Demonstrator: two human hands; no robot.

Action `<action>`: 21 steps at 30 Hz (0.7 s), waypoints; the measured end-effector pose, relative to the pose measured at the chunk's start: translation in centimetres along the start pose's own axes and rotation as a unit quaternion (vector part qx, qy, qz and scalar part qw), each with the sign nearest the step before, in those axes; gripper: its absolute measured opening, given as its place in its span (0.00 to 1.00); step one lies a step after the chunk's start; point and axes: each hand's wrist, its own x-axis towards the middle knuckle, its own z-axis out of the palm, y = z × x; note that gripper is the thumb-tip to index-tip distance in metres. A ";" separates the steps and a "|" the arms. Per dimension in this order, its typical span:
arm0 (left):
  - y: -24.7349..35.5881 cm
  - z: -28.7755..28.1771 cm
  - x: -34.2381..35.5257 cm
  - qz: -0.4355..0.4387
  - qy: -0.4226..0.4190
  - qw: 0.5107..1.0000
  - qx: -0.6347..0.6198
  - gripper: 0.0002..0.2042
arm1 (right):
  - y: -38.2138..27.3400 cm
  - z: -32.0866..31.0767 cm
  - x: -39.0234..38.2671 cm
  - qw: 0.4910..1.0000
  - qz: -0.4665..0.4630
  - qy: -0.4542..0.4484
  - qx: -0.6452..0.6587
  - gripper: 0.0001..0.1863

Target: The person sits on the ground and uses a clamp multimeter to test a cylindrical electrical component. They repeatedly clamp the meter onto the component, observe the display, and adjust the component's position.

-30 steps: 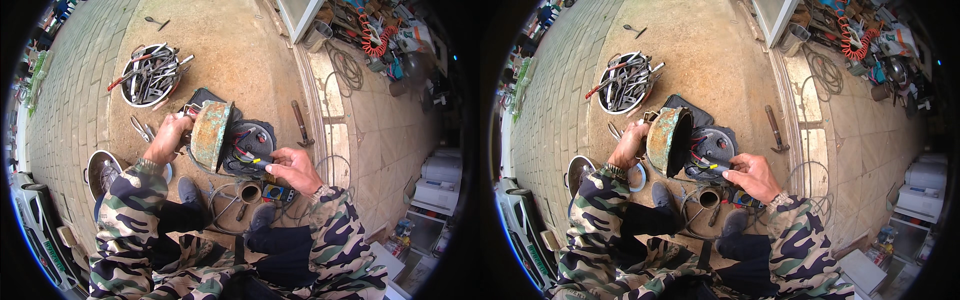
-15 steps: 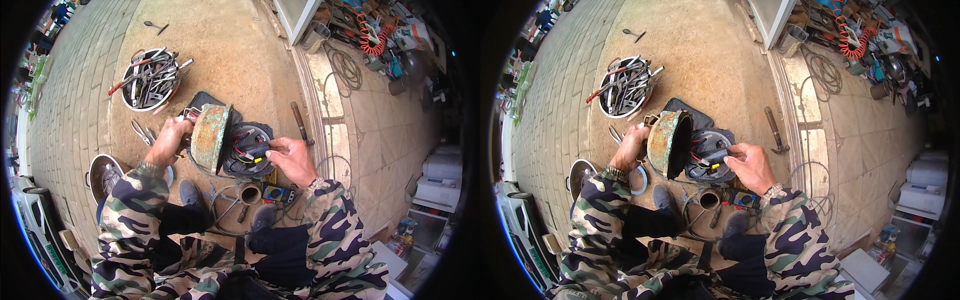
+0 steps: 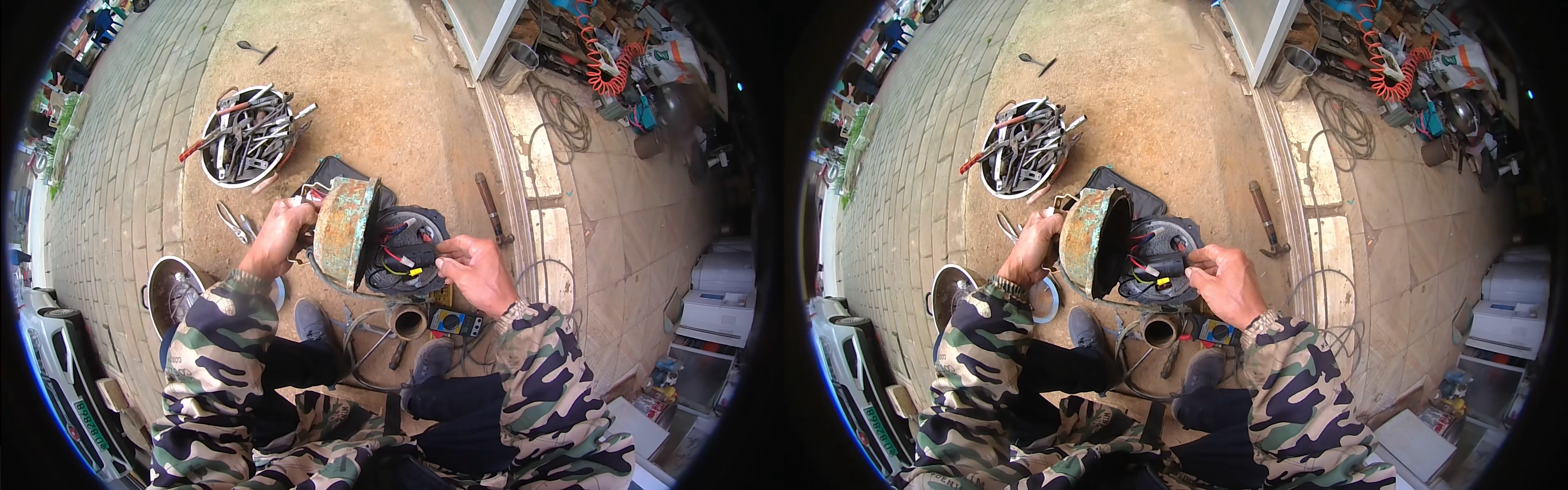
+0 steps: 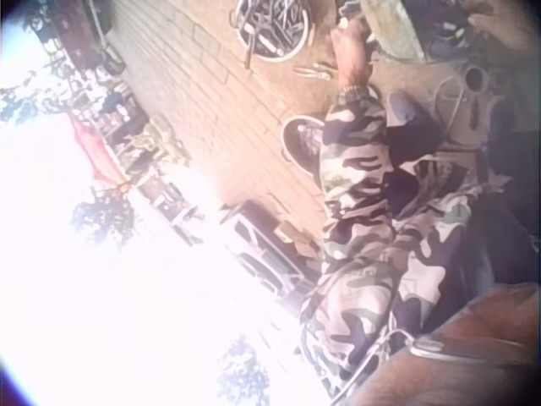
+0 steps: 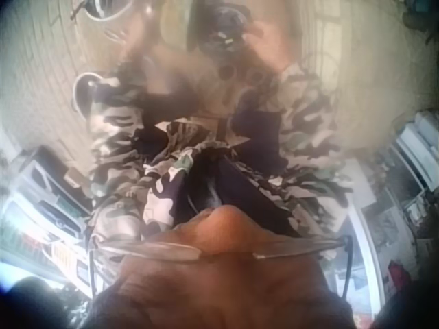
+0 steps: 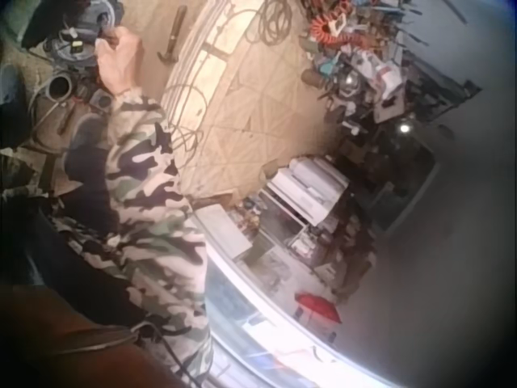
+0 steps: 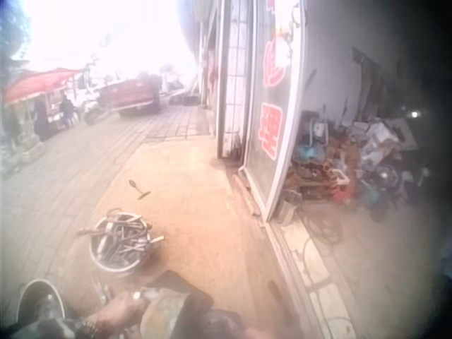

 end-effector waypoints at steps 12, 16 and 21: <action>0.8 0.7 -0.4 0.015 -0.010 0.999 0.052 0.16 | -1.4 -1.3 -1.3 0.999 0.002 0.053 -0.002 0.15; 1.3 1.7 -0.4 0.023 -0.014 0.997 0.067 0.17 | -1.5 -1.6 -1.6 0.999 -0.008 0.050 -0.013 0.15; 2.9 3.6 -1.9 0.027 -0.007 0.997 0.077 0.19 | -2.2 -1.8 -2.0 0.998 -0.018 0.040 -0.033 0.16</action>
